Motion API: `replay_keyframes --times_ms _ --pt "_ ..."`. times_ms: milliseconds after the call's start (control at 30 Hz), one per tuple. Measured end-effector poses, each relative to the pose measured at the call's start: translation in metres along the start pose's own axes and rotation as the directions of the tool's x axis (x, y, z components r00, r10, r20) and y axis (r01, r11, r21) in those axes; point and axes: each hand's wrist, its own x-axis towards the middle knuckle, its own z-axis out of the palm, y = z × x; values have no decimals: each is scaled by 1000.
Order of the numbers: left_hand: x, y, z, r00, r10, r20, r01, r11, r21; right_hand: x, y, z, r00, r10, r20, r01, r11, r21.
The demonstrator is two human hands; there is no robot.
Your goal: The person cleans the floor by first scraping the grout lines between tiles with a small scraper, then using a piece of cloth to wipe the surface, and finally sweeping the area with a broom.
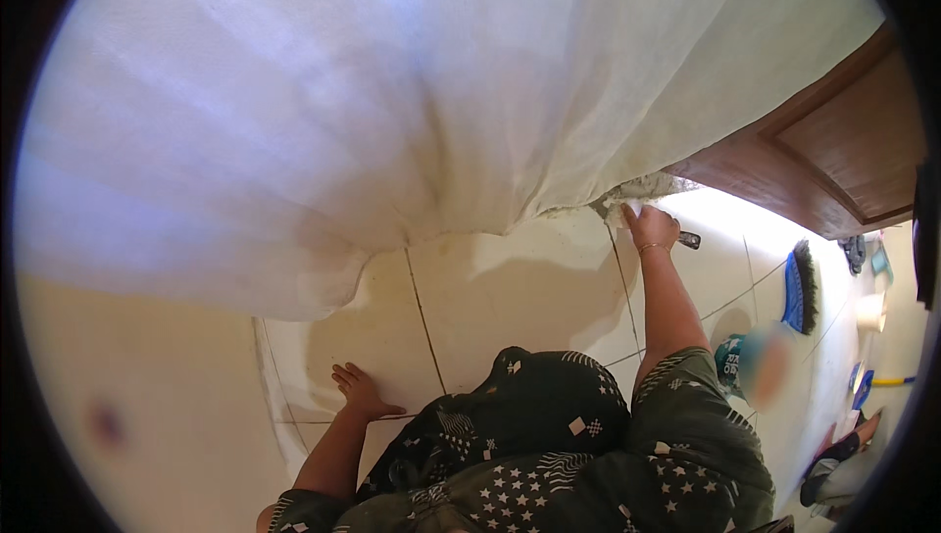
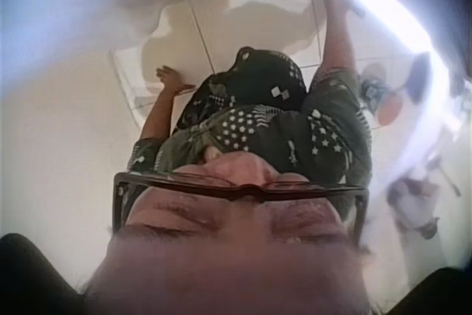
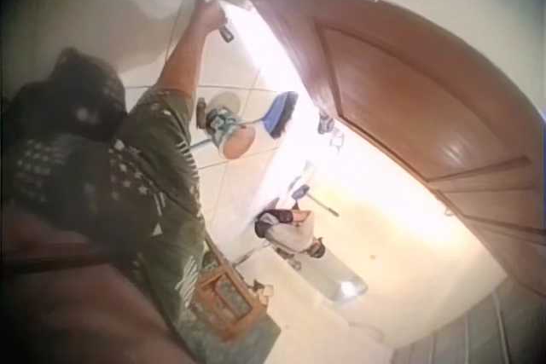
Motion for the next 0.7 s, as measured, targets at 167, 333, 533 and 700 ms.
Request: replay_keyframes --times_ms 167,333,533,700 --pt "11 8 2 999 13 -32 -11 998 67 -10 -47 53 950 -209 -233 194 977 -86" --pt "3 -15 4 995 72 -70 -73 997 -9 -14 -61 3 963 -252 -93 248 967 -53" --pt "4 0 7 997 14 -81 -10 998 58 -20 -78 10 990 -135 -25 134 989 -62" --pt "-3 -6 6 993 25 -114 -29 999 -29 -19 -78 -5 964 -259 -69 258 966 -23"
